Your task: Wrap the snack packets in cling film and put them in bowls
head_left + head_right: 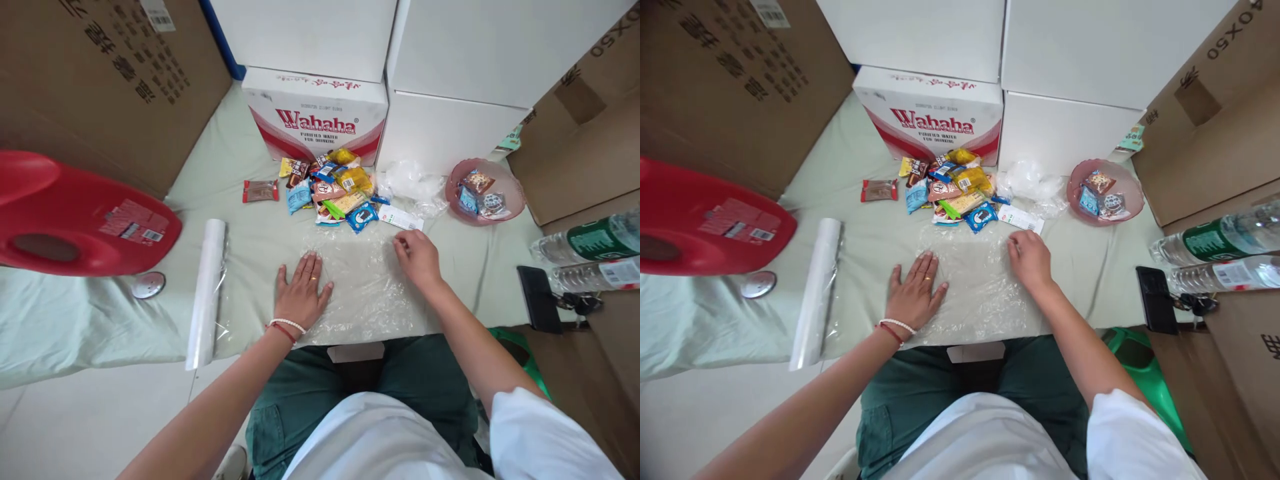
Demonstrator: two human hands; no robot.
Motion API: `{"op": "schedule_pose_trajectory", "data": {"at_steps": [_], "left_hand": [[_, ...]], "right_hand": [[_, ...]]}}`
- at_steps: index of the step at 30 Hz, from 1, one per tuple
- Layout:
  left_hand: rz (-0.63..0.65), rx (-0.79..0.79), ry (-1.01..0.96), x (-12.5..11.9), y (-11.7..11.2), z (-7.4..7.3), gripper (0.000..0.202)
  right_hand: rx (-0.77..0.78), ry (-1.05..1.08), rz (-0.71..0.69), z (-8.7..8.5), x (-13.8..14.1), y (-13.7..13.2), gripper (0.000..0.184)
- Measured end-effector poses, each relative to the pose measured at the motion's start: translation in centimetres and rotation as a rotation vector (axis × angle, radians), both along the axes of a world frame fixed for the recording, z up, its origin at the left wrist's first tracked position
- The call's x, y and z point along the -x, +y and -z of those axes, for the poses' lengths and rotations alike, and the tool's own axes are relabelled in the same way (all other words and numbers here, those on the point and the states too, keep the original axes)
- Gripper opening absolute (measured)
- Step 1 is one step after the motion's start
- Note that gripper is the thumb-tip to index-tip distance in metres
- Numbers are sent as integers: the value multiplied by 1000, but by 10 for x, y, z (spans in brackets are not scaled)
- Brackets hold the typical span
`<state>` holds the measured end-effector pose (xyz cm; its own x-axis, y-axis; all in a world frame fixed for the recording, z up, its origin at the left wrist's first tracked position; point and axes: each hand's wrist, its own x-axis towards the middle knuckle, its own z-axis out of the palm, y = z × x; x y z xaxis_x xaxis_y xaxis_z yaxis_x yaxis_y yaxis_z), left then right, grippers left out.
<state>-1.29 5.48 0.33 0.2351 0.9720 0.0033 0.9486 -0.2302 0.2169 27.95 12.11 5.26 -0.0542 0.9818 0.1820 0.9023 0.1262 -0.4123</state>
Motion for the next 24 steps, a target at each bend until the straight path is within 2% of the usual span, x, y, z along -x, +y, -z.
{"op": "schedule_pose_trajectory", "data": {"at_steps": [3,5,7,10,13,17,19,21,23,24], "left_hand": [[0,7,8,-2,0,0,68],[-8,-1,8,-1,0,1,68],[-13,-7,5,-1,0,1,68],[-10,-5,4,-1,0,1,67],[-13,-2,7,-2,0,0,67],[-14,-8,-1,-1,0,2,68],[-7,-12,-11,-1,0,3,69],[-6,-14,-23,-1,0,3,69],[-11,-15,-37,-2,0,3,69],[-13,-15,-45,-2,0,2,68]], "right_hand": [[-73,-153,-196,-9,47,57,33],[-118,-240,-285,-6,74,89,36],[-142,-297,-353,1,91,112,40],[-150,-325,-420,9,99,128,42],[-174,-280,-427,1,91,129,42],[-204,-191,-408,-37,60,112,52],[-118,-236,-490,-58,39,96,52],[50,-374,-613,-72,19,76,45],[221,-545,-682,-76,2,52,36],[278,-613,-673,-73,-5,41,33]]}}
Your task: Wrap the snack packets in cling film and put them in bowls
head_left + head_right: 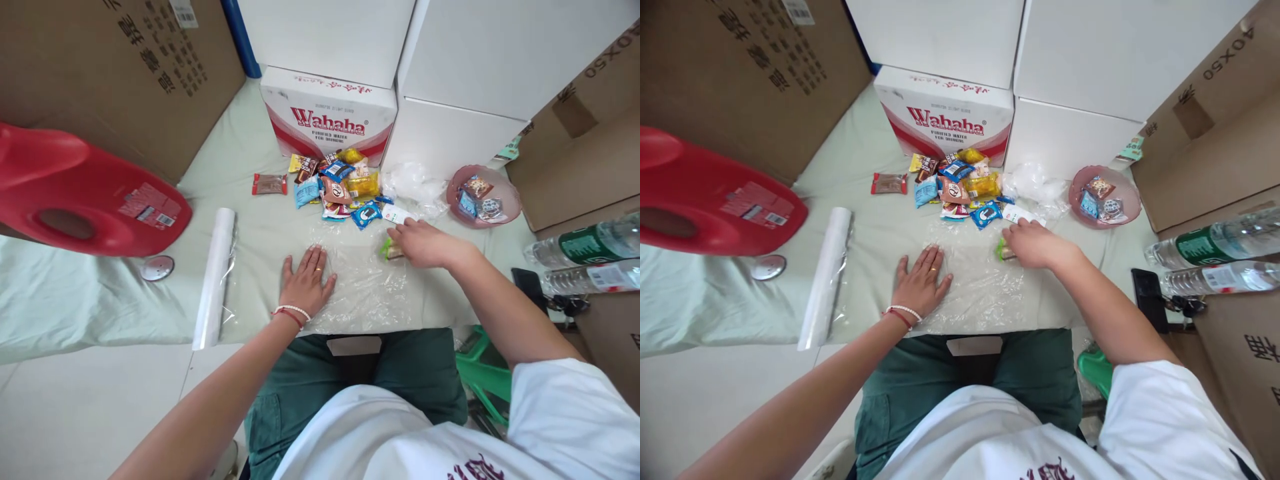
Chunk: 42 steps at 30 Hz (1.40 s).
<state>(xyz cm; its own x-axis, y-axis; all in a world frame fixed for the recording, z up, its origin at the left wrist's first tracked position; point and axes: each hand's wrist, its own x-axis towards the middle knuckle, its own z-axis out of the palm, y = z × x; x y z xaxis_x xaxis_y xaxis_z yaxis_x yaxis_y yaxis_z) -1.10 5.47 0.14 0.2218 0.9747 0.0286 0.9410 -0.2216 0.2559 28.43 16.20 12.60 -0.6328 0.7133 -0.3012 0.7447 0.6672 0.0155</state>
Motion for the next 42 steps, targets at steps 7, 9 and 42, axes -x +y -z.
{"op": "schedule_pose_trajectory", "data": {"at_steps": [7,9,42], "left_hand": [[-14,-5,-25,-1,-2,-3,69],[-13,-6,-28,-1,-2,-2,69],[-22,8,-44,-2,-2,-4,68]], "right_hand": [[-41,39,324,52,-41,-62,53],[-49,127,431,62,-53,-71,57],[65,184,2,60,80,-36,54]]}}
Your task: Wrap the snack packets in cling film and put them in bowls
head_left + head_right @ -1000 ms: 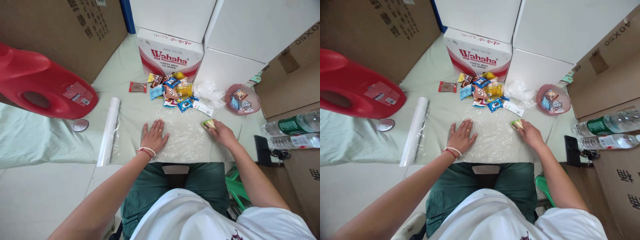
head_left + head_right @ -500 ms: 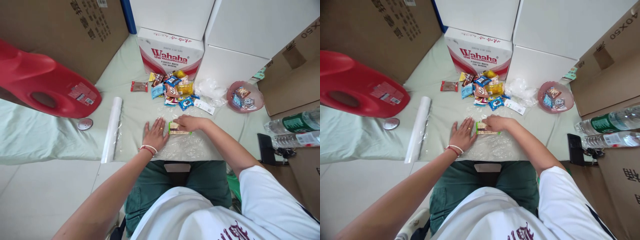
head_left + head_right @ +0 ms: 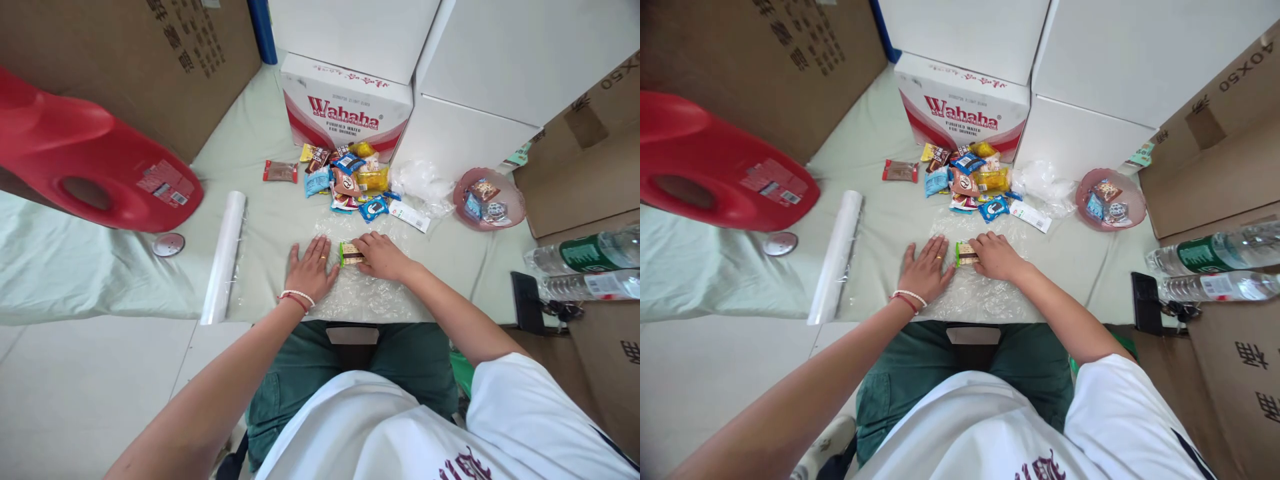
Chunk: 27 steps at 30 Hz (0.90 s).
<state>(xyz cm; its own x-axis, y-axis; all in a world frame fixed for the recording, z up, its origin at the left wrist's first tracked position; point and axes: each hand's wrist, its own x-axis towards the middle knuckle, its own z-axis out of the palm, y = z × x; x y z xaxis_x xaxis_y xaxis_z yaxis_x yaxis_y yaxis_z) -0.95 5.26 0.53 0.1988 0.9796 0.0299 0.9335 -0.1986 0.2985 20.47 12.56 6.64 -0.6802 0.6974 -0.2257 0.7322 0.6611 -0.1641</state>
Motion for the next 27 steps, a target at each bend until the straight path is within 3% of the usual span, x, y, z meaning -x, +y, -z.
{"op": "schedule_pose_trajectory", "data": {"at_steps": [5,8,11,15,18,22,27], "left_hand": [[-18,-6,-58,5,1,1,62],[-32,-7,-151,15,4,4,57],[-19,3,-246,30,3,10,52],[71,-8,-308,53,-4,16,50],[92,-23,-320,65,-7,16,55],[23,-126,-261,65,-11,4,68],[358,-147,-114,41,-23,-20,85]], "right_hand": [[-25,316,56,2,-30,-24,59],[20,494,19,9,-58,-66,58],[69,493,3,26,-77,-113,63],[0,539,79,50,-84,-146,35],[-10,670,104,52,-82,-139,27],[44,730,117,35,-81,-110,27],[44,654,81,10,-84,-70,30]]}}
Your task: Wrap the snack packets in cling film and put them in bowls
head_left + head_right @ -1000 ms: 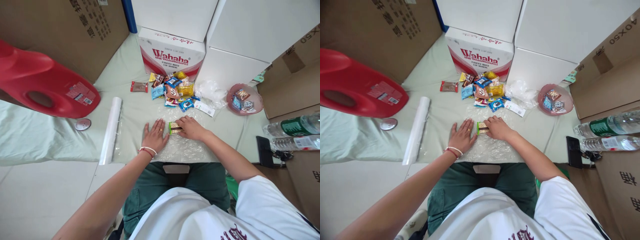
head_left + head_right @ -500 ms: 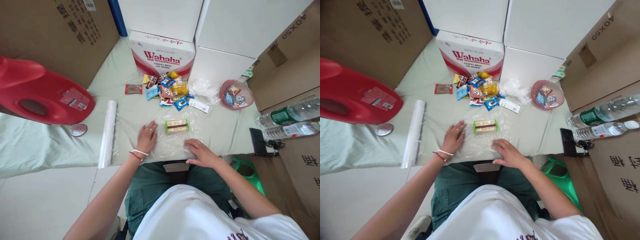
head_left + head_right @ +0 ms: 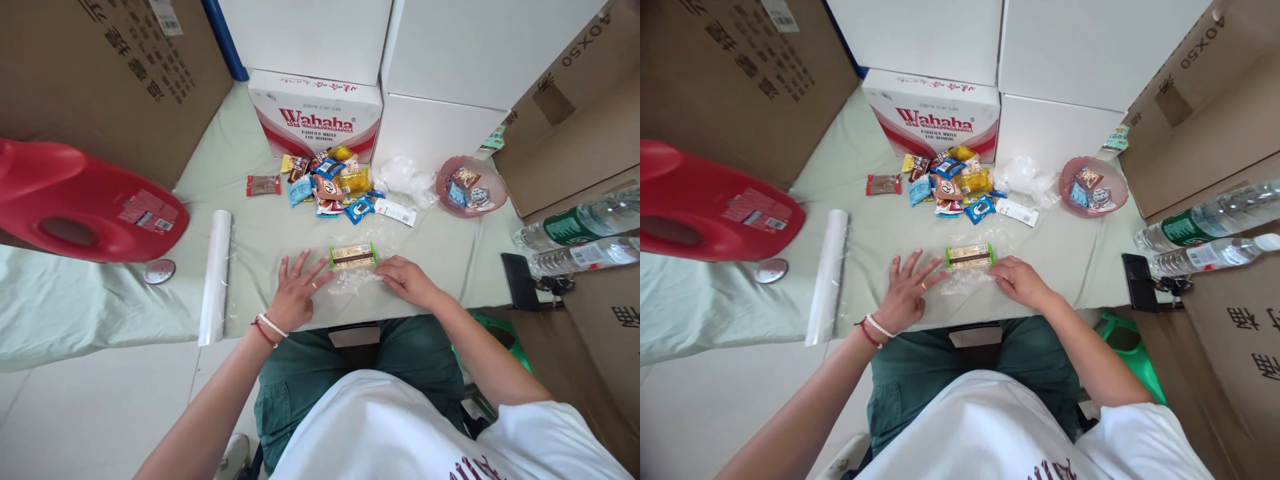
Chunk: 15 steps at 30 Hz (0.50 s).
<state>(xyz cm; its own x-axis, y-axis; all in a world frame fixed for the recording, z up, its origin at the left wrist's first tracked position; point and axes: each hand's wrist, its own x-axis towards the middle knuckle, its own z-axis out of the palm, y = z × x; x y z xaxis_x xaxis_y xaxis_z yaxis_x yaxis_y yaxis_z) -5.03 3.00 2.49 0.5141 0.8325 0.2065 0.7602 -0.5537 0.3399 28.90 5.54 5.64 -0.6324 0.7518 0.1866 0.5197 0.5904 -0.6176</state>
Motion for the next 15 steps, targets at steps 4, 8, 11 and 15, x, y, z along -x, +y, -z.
{"op": "schedule_pose_trajectory", "data": {"at_steps": [4,8,11,15], "left_hand": [[-16,17,-51,-13,4,-1,50],[-268,36,-187,-12,29,10,23],[-537,90,-265,-9,52,20,28],[-821,116,-244,-3,69,24,27]], "right_hand": [[60,-68,27,-14,-2,24,31],[144,-72,98,-16,-1,46,30],[217,-129,203,-9,4,62,32],[182,-467,357,-9,10,78,27]]}}
